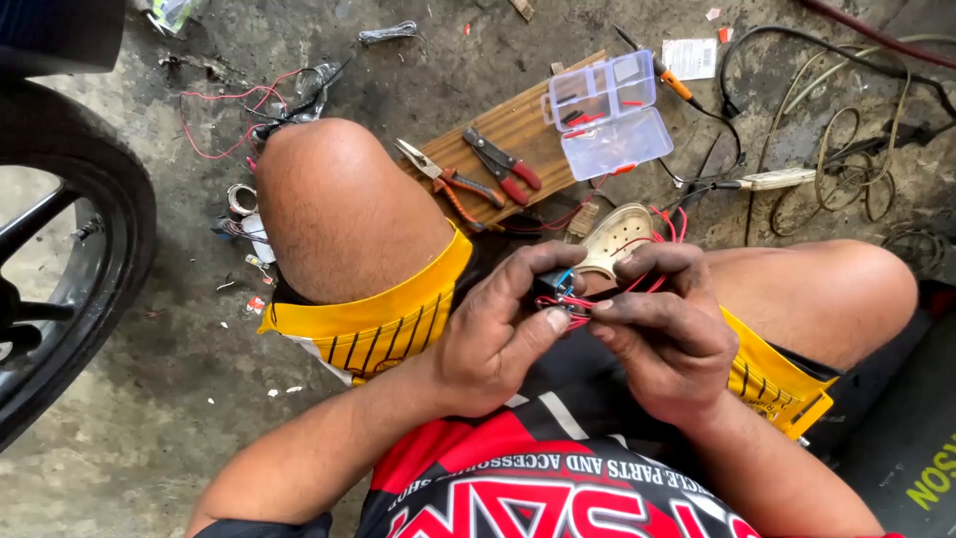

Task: Soldering and connecting electrical wires to components mounted on a wooden board

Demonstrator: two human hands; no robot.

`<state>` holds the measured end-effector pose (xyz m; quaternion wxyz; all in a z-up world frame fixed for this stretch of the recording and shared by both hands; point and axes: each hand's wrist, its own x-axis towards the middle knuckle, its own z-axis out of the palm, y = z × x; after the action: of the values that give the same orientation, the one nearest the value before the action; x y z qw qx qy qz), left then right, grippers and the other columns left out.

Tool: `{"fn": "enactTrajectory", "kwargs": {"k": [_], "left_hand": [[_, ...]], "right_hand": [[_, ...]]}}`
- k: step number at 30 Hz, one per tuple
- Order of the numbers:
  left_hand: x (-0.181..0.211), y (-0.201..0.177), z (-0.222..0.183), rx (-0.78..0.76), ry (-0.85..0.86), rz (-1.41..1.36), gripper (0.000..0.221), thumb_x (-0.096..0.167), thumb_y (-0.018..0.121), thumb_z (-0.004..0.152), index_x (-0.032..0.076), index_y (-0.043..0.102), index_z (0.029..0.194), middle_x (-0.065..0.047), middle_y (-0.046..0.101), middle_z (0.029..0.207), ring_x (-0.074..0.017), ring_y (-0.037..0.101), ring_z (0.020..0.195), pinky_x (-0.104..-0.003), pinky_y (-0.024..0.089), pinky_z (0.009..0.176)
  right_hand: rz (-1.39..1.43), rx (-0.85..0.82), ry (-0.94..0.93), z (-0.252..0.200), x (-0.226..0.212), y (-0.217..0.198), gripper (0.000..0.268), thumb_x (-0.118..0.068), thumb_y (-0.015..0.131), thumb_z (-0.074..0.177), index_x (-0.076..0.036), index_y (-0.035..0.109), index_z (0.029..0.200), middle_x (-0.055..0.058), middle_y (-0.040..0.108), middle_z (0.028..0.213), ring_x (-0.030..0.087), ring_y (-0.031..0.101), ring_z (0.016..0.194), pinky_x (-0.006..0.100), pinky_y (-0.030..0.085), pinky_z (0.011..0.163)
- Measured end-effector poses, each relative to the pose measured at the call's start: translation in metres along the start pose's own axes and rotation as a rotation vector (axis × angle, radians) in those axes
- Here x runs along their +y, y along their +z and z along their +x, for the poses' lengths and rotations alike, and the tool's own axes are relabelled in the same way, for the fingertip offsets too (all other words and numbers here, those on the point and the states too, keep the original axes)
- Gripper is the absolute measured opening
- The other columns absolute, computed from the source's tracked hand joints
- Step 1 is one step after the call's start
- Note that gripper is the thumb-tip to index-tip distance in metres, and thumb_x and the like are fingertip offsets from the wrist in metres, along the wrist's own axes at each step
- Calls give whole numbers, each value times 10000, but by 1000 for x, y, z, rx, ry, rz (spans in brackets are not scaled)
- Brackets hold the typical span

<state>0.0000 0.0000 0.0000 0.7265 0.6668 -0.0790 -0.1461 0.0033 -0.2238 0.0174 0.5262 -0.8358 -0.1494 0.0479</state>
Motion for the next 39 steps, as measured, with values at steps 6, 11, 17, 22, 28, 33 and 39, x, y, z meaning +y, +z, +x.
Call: {"fn": "enactTrajectory", "kwargs": {"k": [6, 11, 17, 22, 28, 33, 39], "left_hand": [[-4, -1, -1, 14, -22, 22, 454, 225, 538, 1069, 46, 501, 1485, -127, 654, 1388, -252, 694, 1244, -376, 537, 1132], [-8, -2, -3, 26, -38, 42, 472, 240, 541, 1062, 56, 500, 1495, -133, 644, 1451, -272, 668, 1316, -371, 522, 1138], [-12, -4, -5, 22, -55, 40, 490, 253, 528, 1056, 53, 496, 1503, -137, 631, 1483, -281, 641, 1367, -383, 493, 1176], [-13, -4, -5, 25, -61, 28, 495, 273, 516, 1058, 47, 499, 1499, -130, 639, 1472, -277, 647, 1363, -383, 494, 1177], [-12, -3, -5, 45, -81, -16, 498, 245, 528, 1061, 20, 512, 1505, -196, 637, 1456, -354, 640, 1344, -452, 516, 1137], [-5, 0, -12, 67, -89, -63, 501, 212, 541, 1065, -13, 527, 1512, -275, 634, 1437, -447, 632, 1320, -536, 543, 1090], [-30, -5, -8, 42, -212, 43, 536, 294, 513, 1015, 129, 527, 1524, -77, 673, 1462, -196, 646, 1319, -336, 452, 1139]], "right_hand": [[6, 2, -8, 1, 0, 5, 167, -128, 791, 962, -110, 732, 1117, 179, 566, 1283, 267, 636, 1218, 343, 564, 1052], [2, 7, 0, 1, 0, 8, 162, -123, 775, 974, -107, 727, 1128, 177, 578, 1256, 245, 630, 1220, 348, 567, 1079], [11, -6, 22, 4, -4, 9, 142, -137, 719, 1006, -72, 723, 1132, 178, 605, 1209, 248, 630, 1211, 362, 575, 1074], [3, -28, 22, 8, 0, 7, 158, -146, 691, 1023, -53, 720, 1147, 189, 629, 1187, 261, 651, 1170, 365, 572, 1043], [113, 34, -53, 14, 4, 10, 149, -78, 733, 977, 37, 792, 1052, 218, 643, 1065, 303, 693, 987, 403, 571, 914], [118, 38, -69, 16, 6, 10, 141, -72, 728, 981, 31, 793, 1051, 218, 657, 1054, 308, 703, 954, 417, 580, 892], [26, -59, -4, 12, 12, 17, 184, -234, 629, 1053, -104, 749, 1104, 109, 678, 1126, 245, 684, 1035, 350, 546, 918]]}}
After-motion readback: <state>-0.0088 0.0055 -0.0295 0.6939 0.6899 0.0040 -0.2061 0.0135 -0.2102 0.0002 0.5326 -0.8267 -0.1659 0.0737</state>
